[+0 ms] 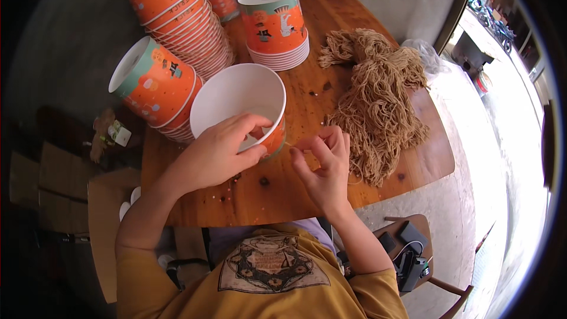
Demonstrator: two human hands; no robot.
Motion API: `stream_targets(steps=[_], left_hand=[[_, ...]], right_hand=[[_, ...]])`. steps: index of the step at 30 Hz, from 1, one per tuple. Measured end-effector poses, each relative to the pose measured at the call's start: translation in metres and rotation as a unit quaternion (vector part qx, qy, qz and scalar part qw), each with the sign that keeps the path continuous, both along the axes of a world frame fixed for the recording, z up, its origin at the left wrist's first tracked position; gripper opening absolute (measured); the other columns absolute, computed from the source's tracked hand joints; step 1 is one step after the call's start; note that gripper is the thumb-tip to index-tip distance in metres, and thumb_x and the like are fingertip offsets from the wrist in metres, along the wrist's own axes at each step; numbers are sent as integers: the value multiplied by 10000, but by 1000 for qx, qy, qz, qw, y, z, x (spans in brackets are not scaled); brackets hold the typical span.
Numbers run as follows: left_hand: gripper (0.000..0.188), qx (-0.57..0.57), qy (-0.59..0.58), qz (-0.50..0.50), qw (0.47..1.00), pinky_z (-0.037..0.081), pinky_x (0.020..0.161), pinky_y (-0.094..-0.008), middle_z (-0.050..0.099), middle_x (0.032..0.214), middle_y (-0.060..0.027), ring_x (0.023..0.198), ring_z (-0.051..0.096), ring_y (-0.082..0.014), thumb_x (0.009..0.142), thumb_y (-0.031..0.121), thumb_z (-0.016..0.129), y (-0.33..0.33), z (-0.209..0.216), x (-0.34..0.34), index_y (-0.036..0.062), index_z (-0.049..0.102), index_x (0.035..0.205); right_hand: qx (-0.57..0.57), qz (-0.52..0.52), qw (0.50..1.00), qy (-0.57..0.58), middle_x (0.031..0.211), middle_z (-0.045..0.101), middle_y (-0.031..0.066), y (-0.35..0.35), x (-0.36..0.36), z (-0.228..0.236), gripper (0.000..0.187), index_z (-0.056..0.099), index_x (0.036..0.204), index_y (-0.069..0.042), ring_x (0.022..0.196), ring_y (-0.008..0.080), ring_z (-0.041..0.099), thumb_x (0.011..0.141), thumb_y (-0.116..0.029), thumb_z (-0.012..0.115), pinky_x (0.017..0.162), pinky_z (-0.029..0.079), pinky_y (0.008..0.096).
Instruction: Attaching elastic strings to paper bowls and stacking them.
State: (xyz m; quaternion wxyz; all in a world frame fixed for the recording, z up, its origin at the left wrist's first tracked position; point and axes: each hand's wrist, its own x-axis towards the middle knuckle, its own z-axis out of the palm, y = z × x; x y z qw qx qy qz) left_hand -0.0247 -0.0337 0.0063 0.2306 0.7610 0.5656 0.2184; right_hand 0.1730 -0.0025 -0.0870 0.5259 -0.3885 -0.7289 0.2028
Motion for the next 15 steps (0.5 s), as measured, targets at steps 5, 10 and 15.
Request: stream_targets(steps=[5,10,15], left_hand=[[302,-66,-102,15,992,533,808,-348,660,995,-128,897,669,-219,887,61,642,4,-8,3,4,547,1169],[316,-79,-126,10,989,539,778,-326,668,930,-105,856,661,-172,883,26,618,1,-14,-3,1,548,1190],[344,-81,-128,22,988,537,767,-318,662,903,-94,830,650,-161,878,19,615,1,-11,0,6,548,1215]], right_hand=[[-6,52,997,59,978,574,87,7,-11,-4,126,636,883,-27,882,230,565,784,-18,714,785,468,331],[-75,104,984,123,924,602,102,8,-24,-6,107,612,891,-44,812,282,645,821,-48,692,702,518,361],[-65,92,985,131,904,598,105,10,-27,-7,114,596,889,-42,777,305,637,814,-37,683,665,517,363]])
